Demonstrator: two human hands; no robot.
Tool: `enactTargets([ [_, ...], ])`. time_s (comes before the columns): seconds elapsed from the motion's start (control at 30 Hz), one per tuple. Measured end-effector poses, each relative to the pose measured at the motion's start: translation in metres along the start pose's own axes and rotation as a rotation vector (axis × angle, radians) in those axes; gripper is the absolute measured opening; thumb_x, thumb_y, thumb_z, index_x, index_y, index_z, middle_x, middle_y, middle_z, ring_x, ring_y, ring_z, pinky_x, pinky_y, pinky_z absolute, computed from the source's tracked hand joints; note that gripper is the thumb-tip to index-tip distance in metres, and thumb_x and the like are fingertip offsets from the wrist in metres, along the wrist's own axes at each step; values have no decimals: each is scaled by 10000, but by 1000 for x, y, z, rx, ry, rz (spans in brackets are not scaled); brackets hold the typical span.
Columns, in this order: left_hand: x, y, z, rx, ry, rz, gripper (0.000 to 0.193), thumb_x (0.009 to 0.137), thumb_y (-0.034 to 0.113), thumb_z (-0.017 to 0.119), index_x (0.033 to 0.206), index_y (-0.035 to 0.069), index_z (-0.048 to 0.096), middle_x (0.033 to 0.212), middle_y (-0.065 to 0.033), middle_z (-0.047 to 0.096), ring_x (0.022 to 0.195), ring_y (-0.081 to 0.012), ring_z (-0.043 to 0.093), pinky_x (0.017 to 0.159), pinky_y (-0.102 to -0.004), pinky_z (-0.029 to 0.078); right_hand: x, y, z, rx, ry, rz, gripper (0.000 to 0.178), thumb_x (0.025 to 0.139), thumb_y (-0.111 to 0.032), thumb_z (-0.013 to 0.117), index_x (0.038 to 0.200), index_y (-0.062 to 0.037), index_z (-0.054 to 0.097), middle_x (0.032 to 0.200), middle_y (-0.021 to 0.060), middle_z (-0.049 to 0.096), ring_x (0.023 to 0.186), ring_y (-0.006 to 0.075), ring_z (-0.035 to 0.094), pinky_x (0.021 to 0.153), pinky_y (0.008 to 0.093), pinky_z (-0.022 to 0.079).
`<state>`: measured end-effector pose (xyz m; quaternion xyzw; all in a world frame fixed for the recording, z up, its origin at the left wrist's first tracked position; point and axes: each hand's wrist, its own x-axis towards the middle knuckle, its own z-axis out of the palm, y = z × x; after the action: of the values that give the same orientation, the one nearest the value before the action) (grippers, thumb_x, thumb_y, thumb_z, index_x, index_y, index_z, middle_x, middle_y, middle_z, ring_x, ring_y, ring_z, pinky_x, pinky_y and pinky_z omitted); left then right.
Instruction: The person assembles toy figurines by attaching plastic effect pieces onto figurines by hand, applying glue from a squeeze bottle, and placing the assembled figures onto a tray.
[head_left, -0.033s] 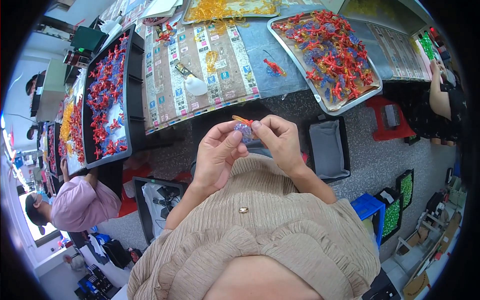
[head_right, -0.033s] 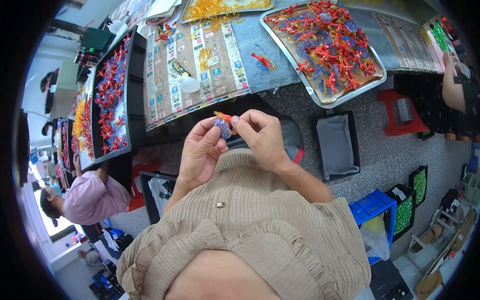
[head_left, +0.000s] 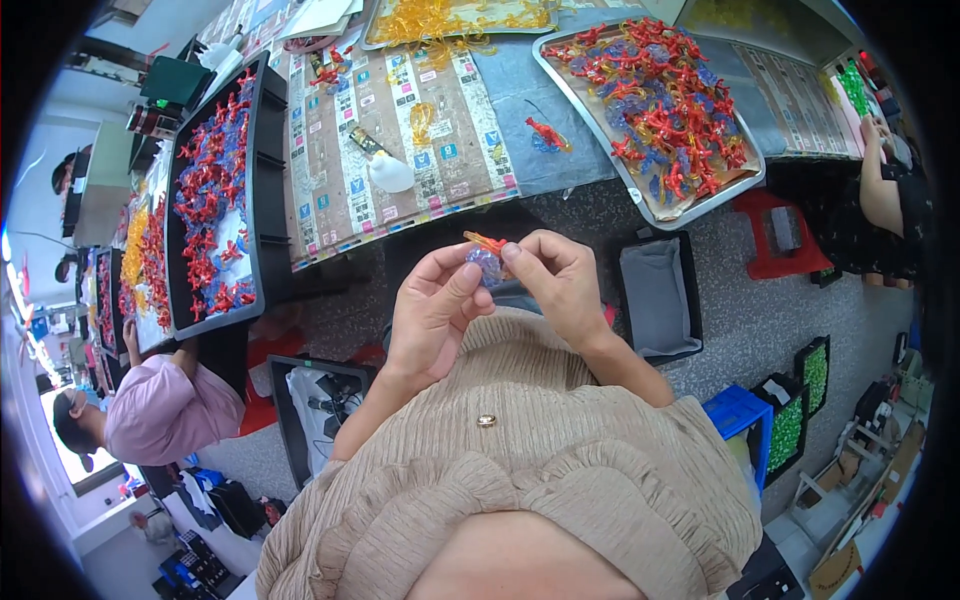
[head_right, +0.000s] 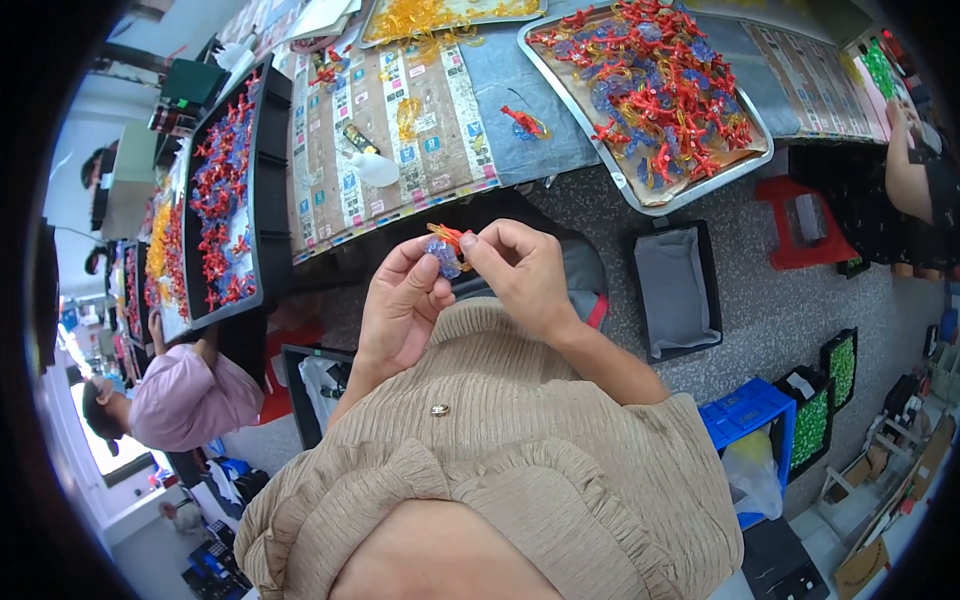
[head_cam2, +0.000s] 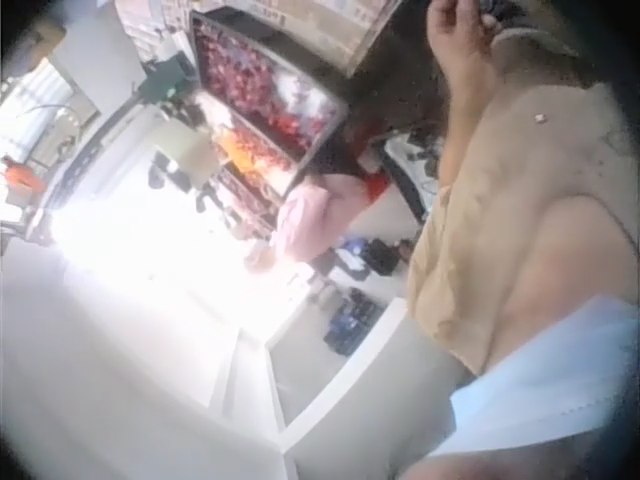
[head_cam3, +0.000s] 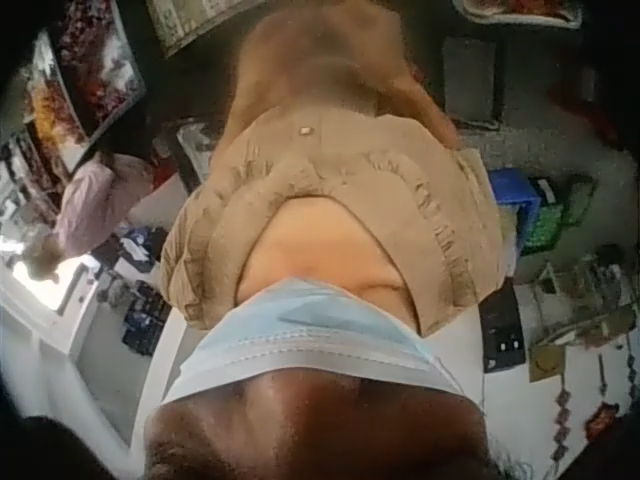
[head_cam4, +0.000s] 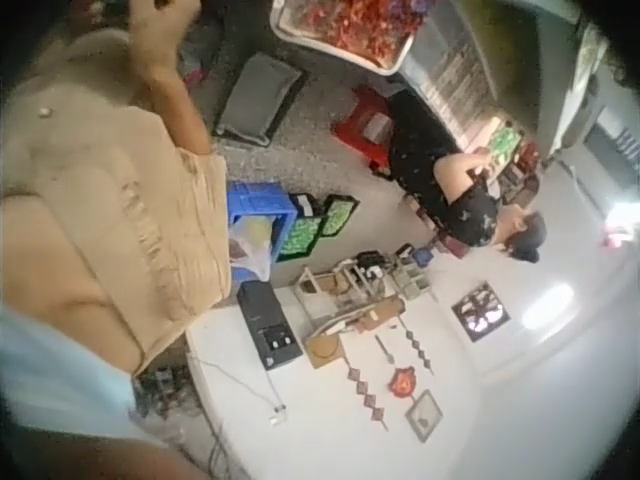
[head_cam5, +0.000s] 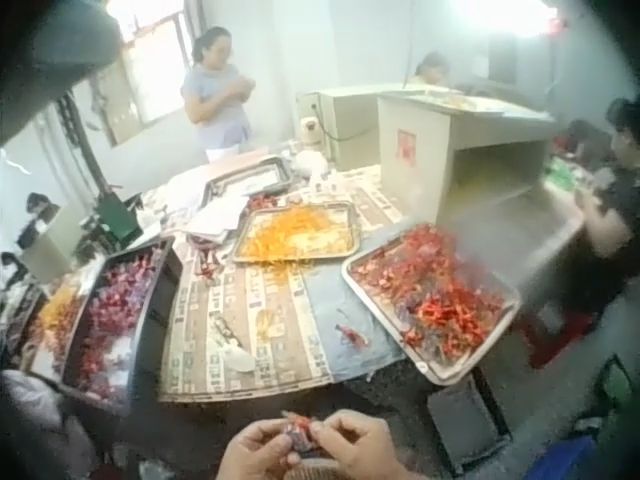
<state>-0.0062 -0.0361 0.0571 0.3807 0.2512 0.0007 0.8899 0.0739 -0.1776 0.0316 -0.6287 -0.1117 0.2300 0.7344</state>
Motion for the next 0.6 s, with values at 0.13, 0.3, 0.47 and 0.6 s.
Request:
enactTargets([
  [0.13, 3, -2, -5, -42, -13, -15, 214, 906, 85, 608, 1106, 30, 555, 966, -53, 636, 707, -82, 617, 664, -234, 560, 1, -3, 1, -55, -1, -60, 181, 889, -136, 638, 770, 0, 641, 676, -30, 590, 624, 14, 479, 536, 194, 380],
  [0.3, 10, -5, -6, -108, -58, -7, 174, 929, 91, 569, 1100, 62, 546, 957, -37, 629, 714, -84, 614, 674, -232, 552, 6, 3, -2, -62, 12, -70, 158, 881, -112, 642, 786, 14, 646, 694, -23, 595, 637, 14, 493, 543, 197, 389],
  [0.47, 13, -10, -5, -153, -99, -41, 143, 944, 104, 550, 1084, 80, 533, 956, -26, 612, 740, -89, 595, 706, -247, 526, 8, -2, -6, -174, 39, -207, 124, 840, -79, 672, 760, 13, 648, 682, 1, 580, 592, 30, 497, 505, 208, 378],
  [0.6, 16, -14, -4, -163, -156, -67, 141, 957, 163, 542, 1074, 84, 530, 969, -24, 600, 823, -105, 578, 781, -289, 500, 8, -4, -8, -196, 78, -259, 138, 804, -64, 684, 711, 10, 613, 639, 46, 550, 525, 80, 504, 462, 237, 383],
])
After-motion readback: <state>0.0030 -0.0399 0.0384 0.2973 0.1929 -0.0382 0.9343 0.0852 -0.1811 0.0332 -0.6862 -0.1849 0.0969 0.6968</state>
